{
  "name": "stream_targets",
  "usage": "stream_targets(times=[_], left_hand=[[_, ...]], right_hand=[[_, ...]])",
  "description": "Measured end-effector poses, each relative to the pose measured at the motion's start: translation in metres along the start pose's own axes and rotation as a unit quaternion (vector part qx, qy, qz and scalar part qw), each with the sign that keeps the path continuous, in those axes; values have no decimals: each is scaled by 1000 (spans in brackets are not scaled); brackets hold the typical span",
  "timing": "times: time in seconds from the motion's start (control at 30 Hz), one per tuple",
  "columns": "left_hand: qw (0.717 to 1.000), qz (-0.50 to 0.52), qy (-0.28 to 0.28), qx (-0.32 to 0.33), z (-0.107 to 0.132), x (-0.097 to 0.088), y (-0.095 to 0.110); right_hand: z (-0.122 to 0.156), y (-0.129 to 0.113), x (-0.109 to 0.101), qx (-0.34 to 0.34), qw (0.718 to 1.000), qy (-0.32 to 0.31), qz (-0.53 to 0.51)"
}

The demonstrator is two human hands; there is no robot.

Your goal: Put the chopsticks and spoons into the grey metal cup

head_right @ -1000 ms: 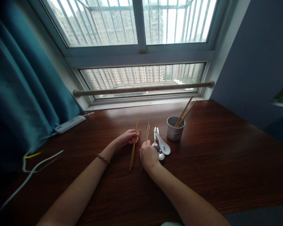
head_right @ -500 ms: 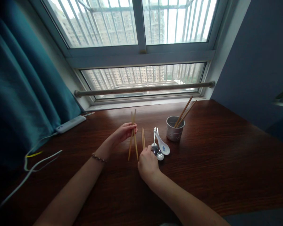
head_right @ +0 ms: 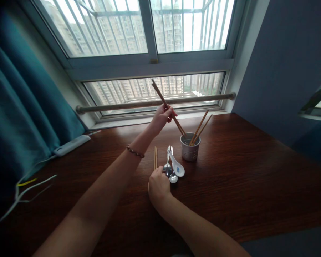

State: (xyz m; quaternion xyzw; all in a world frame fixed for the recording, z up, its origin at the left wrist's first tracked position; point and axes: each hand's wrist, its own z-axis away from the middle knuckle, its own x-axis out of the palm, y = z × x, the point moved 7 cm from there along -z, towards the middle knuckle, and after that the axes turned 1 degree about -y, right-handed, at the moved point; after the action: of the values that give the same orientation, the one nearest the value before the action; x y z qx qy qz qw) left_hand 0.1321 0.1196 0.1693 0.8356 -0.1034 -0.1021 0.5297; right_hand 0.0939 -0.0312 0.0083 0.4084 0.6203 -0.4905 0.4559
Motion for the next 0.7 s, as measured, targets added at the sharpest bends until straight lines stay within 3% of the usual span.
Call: stream_targets(times=[0.1, 0.23, 0.37, 0.53, 0.7], left_hand=[[999, -49, -18, -5, -7, 25, -24], [994, -104, -31, -6, -9, 36, -48], [991, -124, -47, 0, -9, 35, -55], [979, -163, -121, 1, -6, 47, -62], [958, -256, -131, -5, -5, 57, -76]], right_hand=[[-1, -2, 2, -14, 1000, -4, 18], [-2, -1, 3, -13, 1000, 3, 20], [-3, -2, 5, -9, 1000, 12, 23], [-2, -2, 2, -7, 999, 24, 28], [-2, -5, 1, -34, 999, 22, 35]])
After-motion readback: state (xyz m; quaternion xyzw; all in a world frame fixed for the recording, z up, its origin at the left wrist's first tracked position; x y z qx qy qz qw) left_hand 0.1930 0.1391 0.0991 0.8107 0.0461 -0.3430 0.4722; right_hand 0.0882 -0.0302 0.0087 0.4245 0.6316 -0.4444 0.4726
